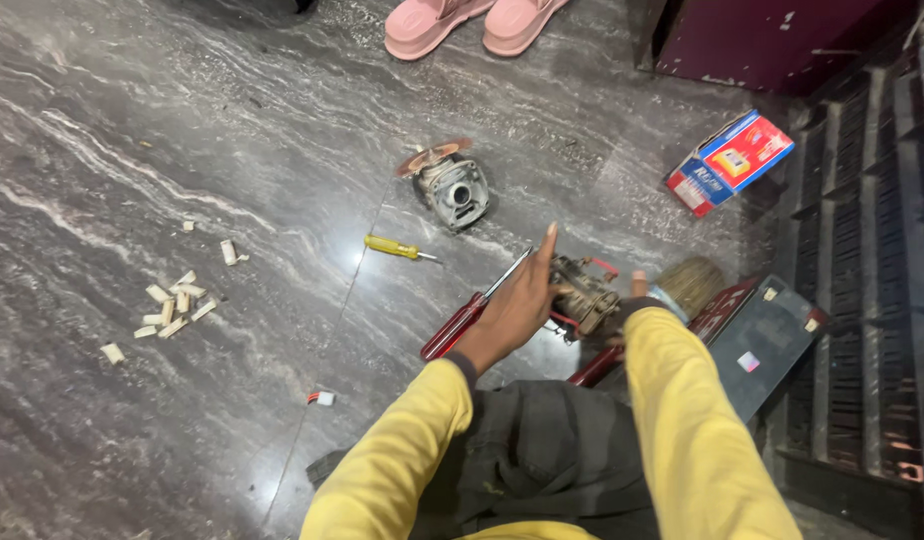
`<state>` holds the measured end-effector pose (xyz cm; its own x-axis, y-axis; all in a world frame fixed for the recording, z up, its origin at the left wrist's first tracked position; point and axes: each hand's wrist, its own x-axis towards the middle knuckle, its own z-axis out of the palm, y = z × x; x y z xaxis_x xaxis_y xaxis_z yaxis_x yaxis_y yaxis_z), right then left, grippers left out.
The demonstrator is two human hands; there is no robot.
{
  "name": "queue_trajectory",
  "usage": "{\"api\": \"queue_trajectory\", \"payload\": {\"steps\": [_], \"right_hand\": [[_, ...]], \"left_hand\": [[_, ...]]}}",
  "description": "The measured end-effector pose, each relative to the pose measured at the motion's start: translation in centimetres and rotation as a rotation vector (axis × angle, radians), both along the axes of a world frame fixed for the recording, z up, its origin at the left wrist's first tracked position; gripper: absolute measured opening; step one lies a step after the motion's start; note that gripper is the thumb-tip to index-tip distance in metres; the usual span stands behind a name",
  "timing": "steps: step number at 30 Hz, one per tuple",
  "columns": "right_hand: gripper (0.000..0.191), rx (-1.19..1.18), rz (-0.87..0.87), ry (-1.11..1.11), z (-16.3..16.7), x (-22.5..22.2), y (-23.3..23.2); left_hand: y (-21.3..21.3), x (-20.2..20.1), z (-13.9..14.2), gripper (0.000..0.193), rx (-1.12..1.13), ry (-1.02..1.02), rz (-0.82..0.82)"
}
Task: The person sits on the floor and uses a red screwdriver to loosen and remove screws from a small motor. After removing the screws, they use a brush to clean the motor's exterior surfaces.
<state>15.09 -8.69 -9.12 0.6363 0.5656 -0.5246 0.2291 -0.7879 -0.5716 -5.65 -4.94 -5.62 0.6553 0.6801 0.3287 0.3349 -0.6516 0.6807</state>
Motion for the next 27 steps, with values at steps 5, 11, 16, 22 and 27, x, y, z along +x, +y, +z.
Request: {"api": "queue_trajectory", "payload": {"steps": [5, 11, 16, 22, 27], "right_hand": [[0.054, 0.1, -0.216, 0.093, 0.1, 1.0, -1.9], [0.051, 0.349, -0.527, 0.26, -0.5, -2.8, -3.5], [0.05, 0.564, -0.672, 0.339, -1.1, -4.3, -4.3], [0.043, 0.414, -0.388, -0.11, -1.8, -3.6, -4.8], [0.071, 0.489, -0.349, -0.347, -1.6, -3.6, -4.2]], "left_hand": [[1.8, 1.9, 2.4, 0.094, -0.167, 0.105, 0.049], [2.4, 5.2, 3.7, 0.08, -0.373, -0.09, 0.111], [2.3, 4.6, 3.0, 0.05, -0.396, -0.259, 0.06], [1.2, 3.5, 2.2, 0.054, -0.579, -0.315, 0.112], [0.5, 4.3, 2.0, 0.058, -0.462, -0.315, 0.101]]}}
